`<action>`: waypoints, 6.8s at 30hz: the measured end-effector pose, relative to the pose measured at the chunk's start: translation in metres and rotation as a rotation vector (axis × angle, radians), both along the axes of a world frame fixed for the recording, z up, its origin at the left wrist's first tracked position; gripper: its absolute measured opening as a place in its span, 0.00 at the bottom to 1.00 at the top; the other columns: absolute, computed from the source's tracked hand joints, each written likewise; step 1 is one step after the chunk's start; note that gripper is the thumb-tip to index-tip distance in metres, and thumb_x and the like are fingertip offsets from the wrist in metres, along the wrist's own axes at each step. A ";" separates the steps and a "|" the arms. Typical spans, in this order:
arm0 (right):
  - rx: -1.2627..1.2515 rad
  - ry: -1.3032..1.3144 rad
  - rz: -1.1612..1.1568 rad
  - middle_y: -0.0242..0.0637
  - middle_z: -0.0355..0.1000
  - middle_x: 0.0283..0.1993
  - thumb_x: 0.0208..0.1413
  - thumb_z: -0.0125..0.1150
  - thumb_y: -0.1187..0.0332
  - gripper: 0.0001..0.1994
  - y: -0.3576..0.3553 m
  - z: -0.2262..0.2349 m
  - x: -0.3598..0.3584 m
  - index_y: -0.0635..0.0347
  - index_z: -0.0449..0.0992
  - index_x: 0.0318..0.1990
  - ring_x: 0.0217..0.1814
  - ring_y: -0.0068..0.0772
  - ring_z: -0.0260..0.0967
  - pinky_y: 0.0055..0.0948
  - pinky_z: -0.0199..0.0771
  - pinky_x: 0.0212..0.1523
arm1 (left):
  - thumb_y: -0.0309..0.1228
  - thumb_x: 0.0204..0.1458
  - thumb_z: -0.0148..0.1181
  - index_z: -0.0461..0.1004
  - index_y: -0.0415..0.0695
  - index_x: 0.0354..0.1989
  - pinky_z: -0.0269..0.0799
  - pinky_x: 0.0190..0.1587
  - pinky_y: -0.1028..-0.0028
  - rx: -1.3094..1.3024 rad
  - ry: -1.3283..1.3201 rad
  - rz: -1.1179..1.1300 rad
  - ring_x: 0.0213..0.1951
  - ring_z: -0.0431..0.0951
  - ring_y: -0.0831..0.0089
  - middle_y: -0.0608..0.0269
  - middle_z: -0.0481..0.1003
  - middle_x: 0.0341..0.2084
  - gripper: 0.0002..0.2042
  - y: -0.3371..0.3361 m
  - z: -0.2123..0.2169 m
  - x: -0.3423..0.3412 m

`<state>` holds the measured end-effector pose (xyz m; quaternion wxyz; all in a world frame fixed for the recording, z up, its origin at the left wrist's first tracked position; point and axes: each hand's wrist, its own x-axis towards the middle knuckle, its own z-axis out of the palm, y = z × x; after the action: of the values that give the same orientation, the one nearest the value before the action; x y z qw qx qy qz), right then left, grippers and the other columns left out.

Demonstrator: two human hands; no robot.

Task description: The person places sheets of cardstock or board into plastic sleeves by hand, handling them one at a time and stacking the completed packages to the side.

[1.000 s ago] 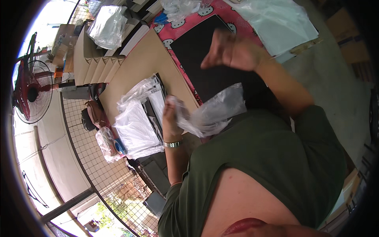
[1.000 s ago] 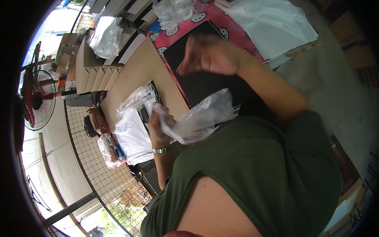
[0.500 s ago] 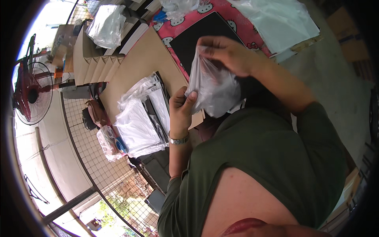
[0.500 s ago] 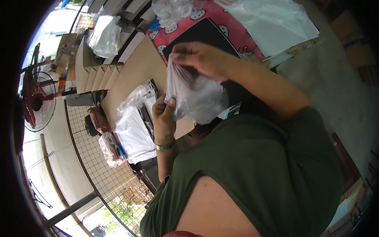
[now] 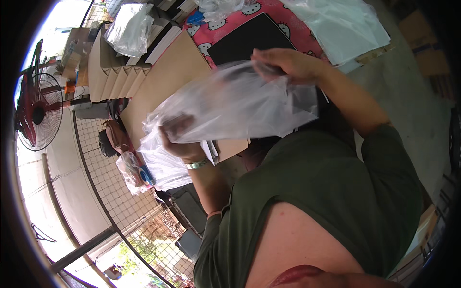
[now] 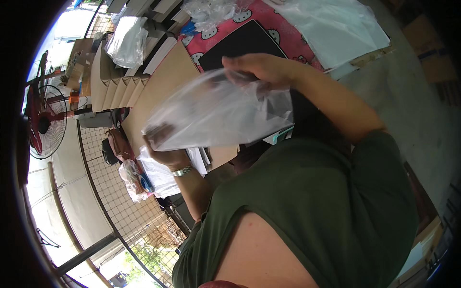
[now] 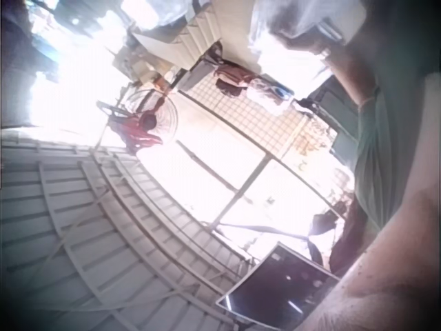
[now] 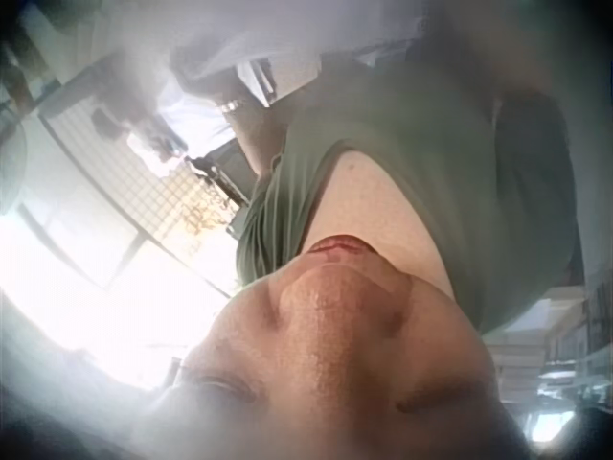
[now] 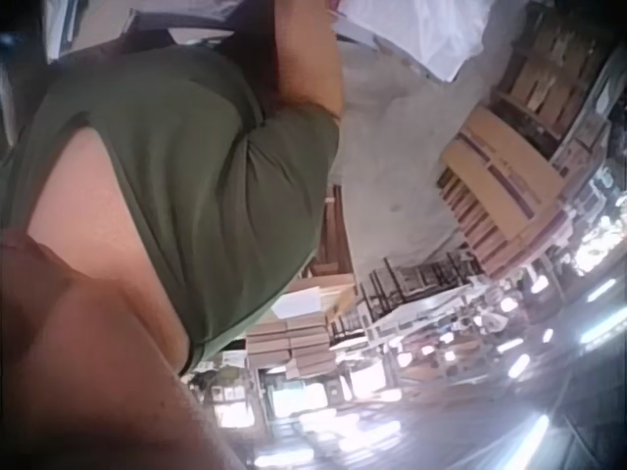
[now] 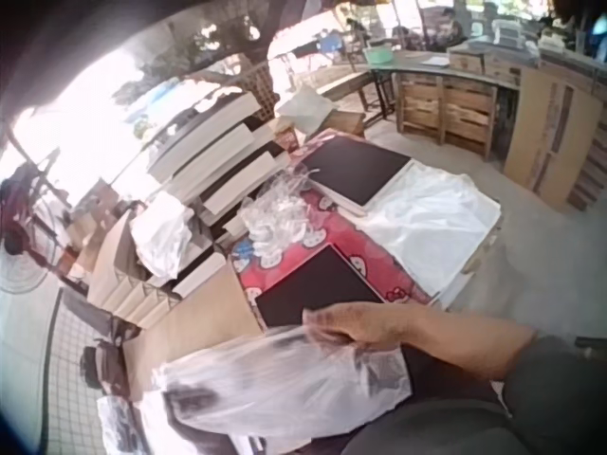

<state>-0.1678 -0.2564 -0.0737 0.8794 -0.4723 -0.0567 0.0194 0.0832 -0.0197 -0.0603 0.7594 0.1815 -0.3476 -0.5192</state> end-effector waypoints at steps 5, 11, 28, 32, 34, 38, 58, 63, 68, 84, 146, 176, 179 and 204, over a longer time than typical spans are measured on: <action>-0.180 -0.010 -0.537 0.32 0.70 0.31 0.54 0.56 0.65 0.09 -0.013 0.010 -0.012 0.59 0.69 0.39 0.37 0.23 0.69 0.25 0.68 0.41 | 0.37 0.50 0.55 0.66 0.41 0.49 0.65 0.49 0.65 0.608 -0.126 0.032 0.42 0.73 0.67 0.60 0.72 0.41 0.19 0.003 -0.023 -0.026; 0.057 0.158 -0.494 0.31 0.69 0.28 0.56 0.50 0.65 0.08 -0.033 -0.013 -0.017 0.57 0.71 0.38 0.30 0.21 0.67 0.22 0.66 0.32 | 0.30 0.48 0.59 0.71 0.42 0.36 0.66 0.48 0.61 0.684 -0.291 0.047 0.38 0.74 0.68 0.62 0.73 0.39 0.09 -0.019 -0.014 -0.012; -0.207 0.410 -0.307 0.25 0.65 0.23 0.52 0.57 0.55 0.20 -0.068 -0.041 -0.012 0.62 0.68 0.44 0.20 0.15 0.58 0.16 0.60 0.23 | 0.37 0.51 0.49 0.71 0.43 0.45 0.59 0.56 0.57 0.536 0.191 0.179 0.51 0.68 0.56 0.54 0.70 0.48 0.16 -0.076 -0.075 0.038; -0.252 0.203 -0.231 0.31 0.70 0.37 0.49 0.62 0.63 0.19 -0.099 -0.051 -0.005 0.65 0.69 0.44 0.38 0.20 0.66 0.20 0.65 0.42 | 0.30 0.47 0.49 0.70 0.39 0.39 0.67 0.49 0.62 0.592 0.081 0.226 0.44 0.71 0.61 0.56 0.72 0.38 0.12 -0.124 -0.081 0.043; -0.034 0.097 -0.546 0.30 0.70 0.35 0.47 0.63 0.63 0.18 -0.117 -0.065 0.000 0.65 0.70 0.42 0.37 0.20 0.66 0.21 0.66 0.40 | 0.28 0.46 0.49 0.69 0.38 0.34 0.71 0.45 0.65 0.796 0.064 0.216 0.38 0.74 0.62 0.58 0.72 0.31 0.09 -0.146 -0.086 0.050; 0.072 0.249 -0.828 0.29 0.67 0.31 0.43 0.57 0.72 0.15 -0.140 -0.093 0.023 0.62 0.70 0.41 0.34 0.20 0.64 0.23 0.65 0.38 | 0.26 0.44 0.52 0.70 0.40 0.27 0.68 0.28 0.77 0.933 -0.381 0.454 0.24 0.70 0.74 0.63 0.69 0.22 0.04 -0.178 -0.107 0.062; -1.279 0.407 -1.332 0.55 0.69 0.24 0.46 0.47 0.62 0.17 -0.146 0.056 0.037 0.72 0.73 0.29 0.25 0.48 0.69 0.41 0.68 0.31 | 0.41 0.47 0.58 0.75 0.36 0.28 0.55 0.19 0.77 0.867 -1.045 0.745 0.15 0.62 0.80 0.67 0.67 0.13 0.16 -0.174 0.075 0.039; -0.553 0.355 -1.060 0.37 0.68 0.25 0.48 0.49 0.73 0.06 -0.038 0.183 -0.017 0.65 0.71 0.31 0.30 0.28 0.68 0.28 0.67 0.32 | 0.18 0.48 0.48 0.75 0.36 0.40 0.68 0.46 0.73 0.260 -2.004 0.902 0.44 0.72 0.66 0.53 0.70 0.43 0.12 -0.071 0.178 0.020; 0.022 0.155 -0.799 0.32 0.68 0.31 0.50 0.53 0.79 0.10 0.004 0.184 -0.054 0.68 0.69 0.42 0.35 0.23 0.68 0.19 0.70 0.36 | 0.24 0.51 0.50 0.70 0.34 0.43 0.69 0.50 0.66 0.599 -0.365 0.256 0.44 0.73 0.64 0.50 0.72 0.41 0.12 -0.015 0.171 0.032; 0.261 0.236 -0.749 0.33 0.70 0.41 0.52 0.51 0.79 0.12 0.021 -0.127 -0.087 0.62 0.70 0.45 0.42 0.26 0.68 0.27 0.67 0.45 | 0.31 0.54 0.46 0.69 0.46 0.43 0.65 0.33 0.73 0.795 0.159 -0.212 0.33 0.71 0.74 0.66 0.73 0.37 0.10 0.035 -0.159 0.039; -1.076 0.797 -1.039 0.54 0.61 0.57 0.48 0.58 0.67 0.32 0.038 -0.132 -0.076 0.66 0.54 0.61 0.59 0.44 0.59 0.32 0.57 0.57 | 0.16 0.39 0.47 0.41 0.35 0.63 0.57 0.57 0.68 0.968 -0.588 0.225 0.58 0.59 0.58 0.43 0.55 0.58 0.37 -0.032 -0.134 -0.095; -2.013 0.706 -1.181 0.40 0.68 0.34 0.44 0.56 0.70 0.03 -0.047 -0.080 -0.167 0.56 0.74 0.29 0.39 0.44 0.66 0.37 0.64 0.44 | 0.20 0.52 0.49 0.68 0.36 0.46 0.62 0.53 0.70 0.615 -1.080 0.383 0.53 0.66 0.68 0.53 0.63 0.53 0.13 -0.025 -0.033 -0.113; -1.725 0.474 -1.138 0.37 0.67 0.35 0.44 0.53 0.73 0.06 -0.063 -0.080 -0.164 0.57 0.71 0.32 0.39 0.43 0.65 0.36 0.65 0.43 | 0.20 0.48 0.54 0.72 0.40 0.42 0.64 0.52 0.69 0.493 -1.164 0.364 0.50 0.69 0.64 0.56 0.70 0.47 0.12 -0.045 -0.035 -0.125; -1.250 1.108 -1.303 0.50 0.66 0.51 0.42 0.62 0.53 0.32 -0.108 -0.130 -0.182 0.57 0.64 0.55 0.52 0.48 0.65 0.36 0.65 0.50 | 0.37 0.35 0.69 0.60 0.48 0.56 0.52 0.61 0.62 -0.205 -1.701 -0.126 0.61 0.55 0.59 0.54 0.54 0.60 0.36 -0.166 -0.046 -0.186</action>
<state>-0.3499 -0.3641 -0.2036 0.2239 -0.7052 0.6367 -0.2174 -0.1024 -0.1861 -0.1060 0.2229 0.4197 -0.8535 -0.2138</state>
